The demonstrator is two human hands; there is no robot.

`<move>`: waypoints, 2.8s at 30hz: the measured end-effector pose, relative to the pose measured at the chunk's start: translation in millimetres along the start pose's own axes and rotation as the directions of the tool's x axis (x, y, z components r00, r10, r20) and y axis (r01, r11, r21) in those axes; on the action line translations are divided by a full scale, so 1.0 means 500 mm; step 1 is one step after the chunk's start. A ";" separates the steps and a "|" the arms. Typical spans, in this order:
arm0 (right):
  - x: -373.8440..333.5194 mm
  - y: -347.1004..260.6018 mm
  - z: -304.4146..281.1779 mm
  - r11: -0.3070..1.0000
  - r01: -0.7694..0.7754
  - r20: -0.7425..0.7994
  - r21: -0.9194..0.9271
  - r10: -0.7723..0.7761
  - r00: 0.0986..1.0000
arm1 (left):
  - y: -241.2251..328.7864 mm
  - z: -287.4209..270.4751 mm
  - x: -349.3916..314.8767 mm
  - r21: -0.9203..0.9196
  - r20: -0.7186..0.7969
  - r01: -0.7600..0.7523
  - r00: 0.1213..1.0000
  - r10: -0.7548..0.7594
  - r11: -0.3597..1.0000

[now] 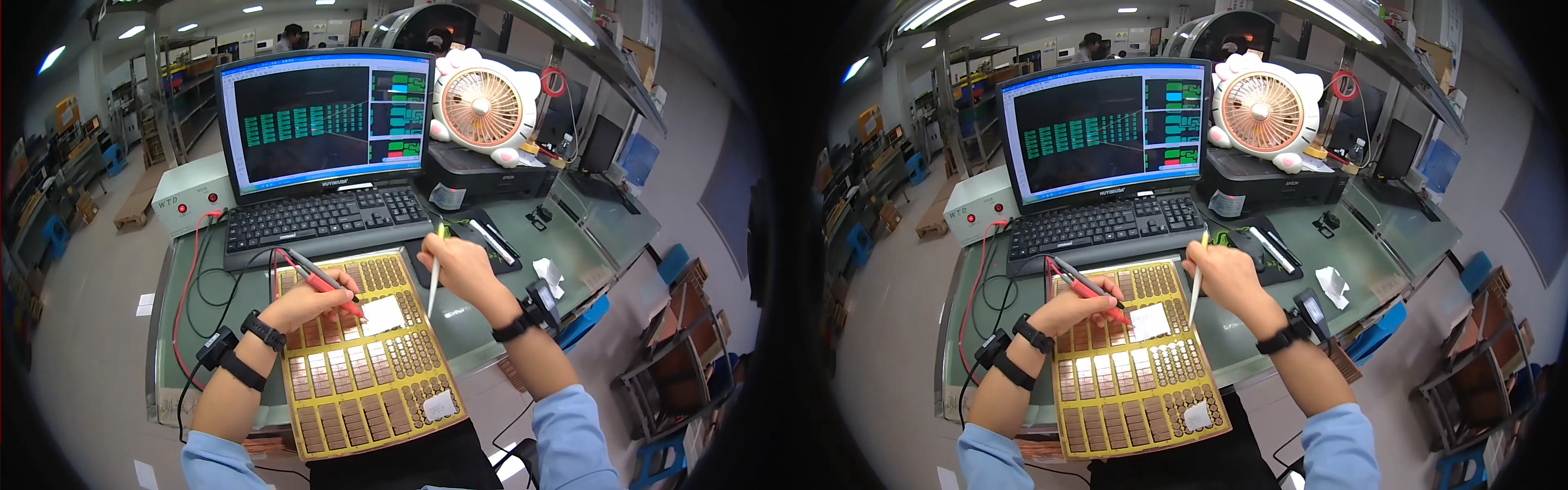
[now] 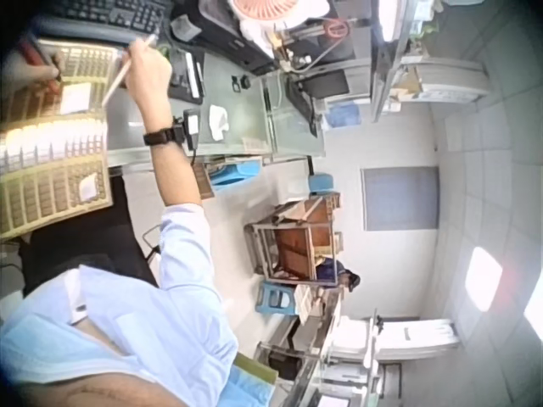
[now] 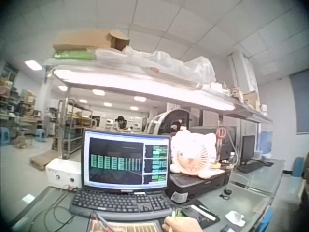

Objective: Inspecting and testing electronic components on a large panel using a probe and a marking stylus.

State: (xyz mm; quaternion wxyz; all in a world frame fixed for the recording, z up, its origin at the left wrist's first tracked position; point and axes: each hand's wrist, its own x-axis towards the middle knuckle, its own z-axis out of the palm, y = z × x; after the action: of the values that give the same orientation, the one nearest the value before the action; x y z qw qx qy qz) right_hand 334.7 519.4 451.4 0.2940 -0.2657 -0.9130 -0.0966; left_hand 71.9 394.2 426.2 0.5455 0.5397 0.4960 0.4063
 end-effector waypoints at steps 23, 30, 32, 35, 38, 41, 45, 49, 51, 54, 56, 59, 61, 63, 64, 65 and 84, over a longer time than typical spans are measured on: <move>0.017 0.083 0.143 0.988 0.060 -0.227 0.142 -0.026 0.973 | -0.010 0.001 0.001 -0.038 -0.051 0.055 0.997 -0.056 0.998; 0.010 0.083 0.151 0.994 0.080 -0.207 0.080 -0.062 0.976 | -0.014 0.004 0.001 -0.058 -0.048 0.100 0.994 -0.103 0.993; 0.014 0.072 0.147 0.994 0.064 -0.192 0.092 -0.046 0.980 | -0.021 -0.009 0.006 -0.036 -0.033 0.042 0.999 -0.043 0.998; 0.019 0.081 0.147 0.986 -0.034 -0.180 0.162 0.064 0.982 | -0.013 0.000 -0.003 -0.052 -0.042 0.085 0.995 -0.087 0.995; 0.045 0.098 0.134 0.933 -0.208 -0.166 0.294 0.264 0.950 | -0.028 -0.006 0.005 -0.082 -0.025 0.068 0.997 -0.070 0.994; 0.072 0.132 0.125 0.954 -0.210 -0.166 0.213 0.247 0.955 | -0.020 -0.003 0.002 -0.088 -0.014 0.082 0.996 -0.084 0.993; 0.075 0.181 0.147 0.922 -0.351 -0.138 0.165 0.374 0.917 | -0.028 0.001 0.000 -0.114 0.003 0.093 0.996 -0.094 0.989; 0.078 0.206 0.171 0.911 -0.379 -0.150 0.165 0.403 0.903 | -0.024 -0.004 -0.002 -0.115 -0.007 0.094 0.995 -0.096 0.989; 0.081 0.216 0.187 0.911 -0.372 -0.140 0.176 0.397 0.907 | -0.028 -0.006 -0.001 -0.101 -0.005 0.097 0.995 -0.098 0.990; 0.083 0.229 0.200 0.926 -0.341 -0.153 0.162 0.365 0.918 | -0.027 -0.006 0.006 -0.056 -0.024 0.106 0.994 -0.107 0.993; 0.105 0.226 0.193 0.935 -0.290 -0.120 0.205 0.318 0.941 | -0.012 0.001 0.002 -0.093 -0.045 0.123 0.991 -0.127 0.988; 0.139 0.203 0.194 0.942 -0.191 -0.022 0.276 0.205 0.979 | -0.014 0.001 0.002 -0.109 -0.039 0.119 0.992 -0.124 0.987; 0.162 0.178 0.195 0.958 -0.146 0.028 0.249 0.143 0.989 | -0.015 0.001 0.000 -0.107 -0.042 0.116 0.992 -0.121 0.987; 0.178 0.160 0.198 0.955 -0.127 0.076 0.268 0.110 0.991 | -0.026 -0.001 0.001 -0.116 -0.036 0.118 0.992 -0.123 0.986; 0.183 0.158 0.202 0.957 -0.111 0.082 0.268 0.092 0.992 | -0.023 -0.001 0.000 -0.114 -0.039 0.113 0.992 -0.118 0.987; 0.188 0.163 0.211 0.954 -0.100 0.095 0.284 0.076 0.993 | -0.019 0.003 0.000 -0.115 -0.032 0.114 0.992 -0.118 0.987; 0.203 0.183 0.187 0.958 -0.170 -0.085 0.231 0.194 0.977 | -0.026 -0.002 0.001 -0.126 -0.018 0.105 0.994 -0.108 0.986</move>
State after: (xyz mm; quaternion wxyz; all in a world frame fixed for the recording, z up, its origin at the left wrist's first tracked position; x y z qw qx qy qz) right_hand 269.4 670.8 437.4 0.3779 -0.3085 -0.8727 0.0197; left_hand 69.7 394.0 413.3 0.5930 0.4721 0.5045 0.4135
